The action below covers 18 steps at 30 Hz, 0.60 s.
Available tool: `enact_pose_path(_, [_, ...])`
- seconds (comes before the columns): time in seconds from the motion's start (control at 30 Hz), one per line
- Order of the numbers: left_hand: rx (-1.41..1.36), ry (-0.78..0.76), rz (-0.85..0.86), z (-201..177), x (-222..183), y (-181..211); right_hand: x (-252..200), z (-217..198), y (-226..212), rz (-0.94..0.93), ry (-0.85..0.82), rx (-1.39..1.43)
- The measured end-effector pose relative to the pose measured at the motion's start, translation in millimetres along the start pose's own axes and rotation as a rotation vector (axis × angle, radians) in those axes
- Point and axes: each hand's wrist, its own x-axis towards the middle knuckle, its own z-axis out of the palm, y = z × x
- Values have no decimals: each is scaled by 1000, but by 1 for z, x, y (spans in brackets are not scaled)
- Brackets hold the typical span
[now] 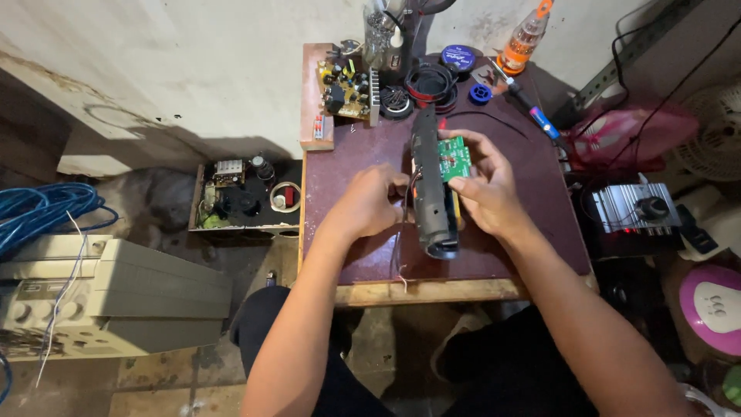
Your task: The person fits a printed circuit board into a plastic enclosure and solders a wire connection to complete the assembly.
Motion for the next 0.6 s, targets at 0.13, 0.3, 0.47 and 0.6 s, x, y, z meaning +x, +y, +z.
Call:
enact_pose_path(0.13, [-121,30,21,-5,0,12,-4,-6,-6,31,-5,19])
enact_pose_path(0.3, [-122,15,14,6,3,6,-14,-18,-10,89,-44,-24])
enact_pose_path(0.47, [-57,19,36,-6,-4,20,-23,-36,-10,98,-50,25])
enact_pose_path(0.6, [-4,3,65,4,3,9,-28,-54,-4,124,-40,145])
